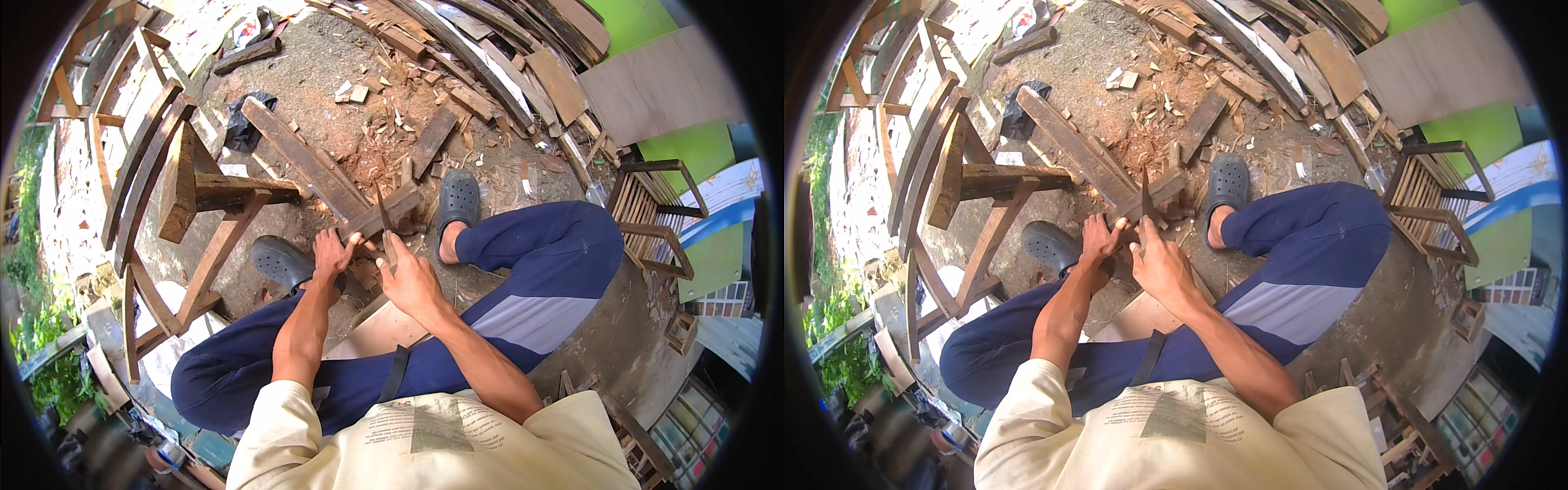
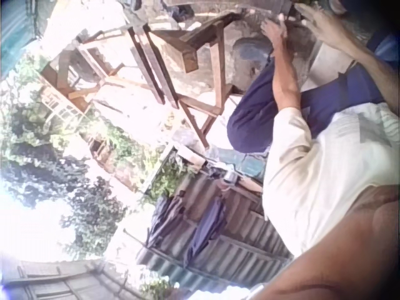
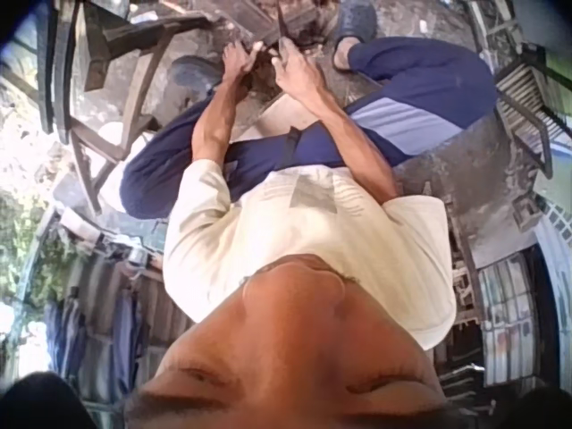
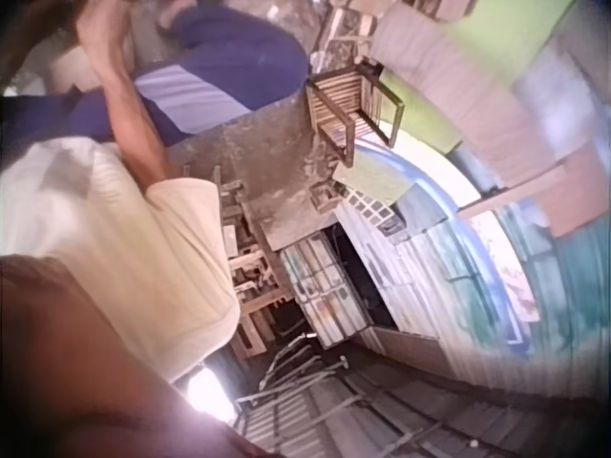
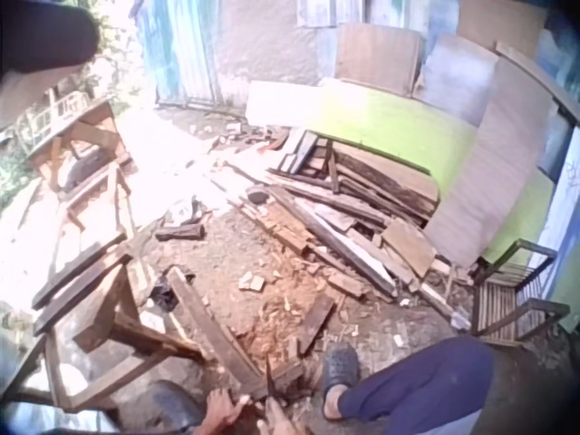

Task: The person sits on the ground and uses a hammer and chisel to carve and shape a piece of wood. They repeatedly strike the chisel with the hammer to remove wood shavings and refine the wood's edges.

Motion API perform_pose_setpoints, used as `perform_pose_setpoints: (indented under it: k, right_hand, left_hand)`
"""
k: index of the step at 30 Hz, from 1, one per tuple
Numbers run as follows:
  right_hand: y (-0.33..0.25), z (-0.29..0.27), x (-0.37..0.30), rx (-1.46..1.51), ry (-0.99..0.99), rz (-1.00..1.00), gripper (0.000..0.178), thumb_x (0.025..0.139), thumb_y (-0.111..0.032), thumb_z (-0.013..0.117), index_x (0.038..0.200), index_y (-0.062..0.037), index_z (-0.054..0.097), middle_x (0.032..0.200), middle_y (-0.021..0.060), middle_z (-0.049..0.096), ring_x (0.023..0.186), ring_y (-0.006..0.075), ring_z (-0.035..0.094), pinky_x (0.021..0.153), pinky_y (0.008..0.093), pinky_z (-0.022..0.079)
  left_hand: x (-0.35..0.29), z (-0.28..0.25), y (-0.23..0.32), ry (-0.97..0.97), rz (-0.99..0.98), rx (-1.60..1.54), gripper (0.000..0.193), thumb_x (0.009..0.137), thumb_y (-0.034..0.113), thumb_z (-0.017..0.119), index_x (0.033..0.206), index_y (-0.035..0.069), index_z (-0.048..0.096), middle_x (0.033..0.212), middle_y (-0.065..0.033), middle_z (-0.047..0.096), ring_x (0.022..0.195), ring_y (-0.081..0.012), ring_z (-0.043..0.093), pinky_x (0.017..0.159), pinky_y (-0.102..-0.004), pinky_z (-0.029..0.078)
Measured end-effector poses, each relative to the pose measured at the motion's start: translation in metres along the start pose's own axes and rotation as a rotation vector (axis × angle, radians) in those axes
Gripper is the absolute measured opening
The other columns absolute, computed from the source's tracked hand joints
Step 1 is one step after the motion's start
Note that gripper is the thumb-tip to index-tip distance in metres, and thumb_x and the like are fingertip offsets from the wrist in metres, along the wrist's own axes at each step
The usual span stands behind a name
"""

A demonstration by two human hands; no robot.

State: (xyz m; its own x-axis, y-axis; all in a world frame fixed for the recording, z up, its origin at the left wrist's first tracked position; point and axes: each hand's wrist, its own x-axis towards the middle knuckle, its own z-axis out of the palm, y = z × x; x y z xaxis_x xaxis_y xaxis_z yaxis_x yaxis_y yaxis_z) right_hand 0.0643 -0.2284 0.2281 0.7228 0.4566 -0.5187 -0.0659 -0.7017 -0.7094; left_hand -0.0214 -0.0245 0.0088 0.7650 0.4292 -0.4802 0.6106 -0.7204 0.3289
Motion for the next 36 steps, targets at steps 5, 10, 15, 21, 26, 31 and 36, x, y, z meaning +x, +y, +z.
perform_pose_setpoints:
  k: [5,10,15,21,26,31,36]
  right_hand:
    - [-0.015,0.003,0.035,0.042,0.008,-0.103,0.059,0.094,-0.02,0.065,0.147,0.0005,0.048,0.082,0.0345,0.067,0.083,0.0505,0.069,0.079,0.0546,0.053]
    - [-0.009,0.008,0.061,0.007,0.017,-0.198,0.062,0.096,-0.022,0.065,0.149,0.0033,0.045,0.084,0.0324,0.069,0.084,0.0491,0.07,0.079,0.0513,0.055]
    - [0.008,0.01,0.058,0.055,0.093,-0.411,0.063,0.096,-0.025,0.065,0.151,-0.0002,0.044,0.109,0.0372,0.067,0.105,0.0515,0.066,0.092,0.0513,0.052]
    - [-0.029,-0.006,0.042,-0.045,-0.054,-0.076,0.056,0.098,-0.025,0.065,0.149,-0.0087,0.05,0.121,0.0307,0.067,0.109,0.0502,0.066,0.093,0.0479,0.053]
    - [-0.056,-0.036,-0.021,-0.087,-0.038,-0.167,0.057,0.097,-0.023,0.066,0.148,-0.0032,0.049,0.078,0.0328,0.064,0.079,0.0507,0.068,0.072,0.0538,0.052]
    - [-0.052,-0.032,0.022,-0.069,-0.036,-0.166,0.055,0.097,-0.025,0.067,0.144,-0.0013,0.052,0.074,0.0339,0.065,0.076,0.0508,0.069,0.07,0.0536,0.053]
    - [-0.051,-0.019,0.041,-0.048,0.032,-0.197,0.055,0.097,-0.027,0.068,0.142,0.0003,0.053,0.084,0.0345,0.067,0.081,0.0499,0.069,0.071,0.0534,0.055]
  left_hand:
    - [0.032,-0.027,-0.013,0.125,-0.076,-0.025,0.092,0.095,0.072,0.049,0.138,-0.01,0.053,0.134,-0.0322,0.057,0.125,-0.0477,0.053,0.108,-0.0527,0.042]
    - [0.048,-0.03,-0.004,-0.037,-0.168,-0.061,0.093,0.097,0.073,0.042,0.149,-0.005,0.042,0.145,-0.0326,0.048,0.137,-0.046,0.046,0.114,-0.058,0.035]
    - [0.049,-0.031,0.013,-0.09,-0.311,-0.11,0.119,0.08,0.089,0.05,0.161,0.005,0.026,0.159,-0.0273,0.036,0.15,-0.0423,0.031,0.117,-0.07,0.021]
    - [0.061,-0.04,0.016,-0.171,-0.388,-0.128,0.131,0.073,0.096,0.05,0.161,0.002,0.025,0.16,-0.0248,0.035,0.149,-0.0435,0.031,0.118,-0.0702,0.021]
    - [0.065,-0.04,0.016,-0.193,-0.396,-0.153,0.129,0.077,0.093,0.049,0.161,0.001,0.02,0.163,-0.0242,0.031,0.15,-0.0447,0.028,0.119,-0.0719,0.017]
    - [0.064,-0.041,0.016,-0.161,-0.381,-0.16,0.124,0.079,0.091,0.051,0.161,0.002,0.023,0.161,-0.0232,0.035,0.149,-0.0451,0.03,0.117,-0.0734,0.018]
    - [0.067,-0.032,0.013,-0.134,-0.376,-0.108,0.12,0.08,0.089,0.051,0.161,0.005,0.025,0.161,-0.023,0.035,0.149,-0.0461,0.03,0.114,-0.077,0.019]
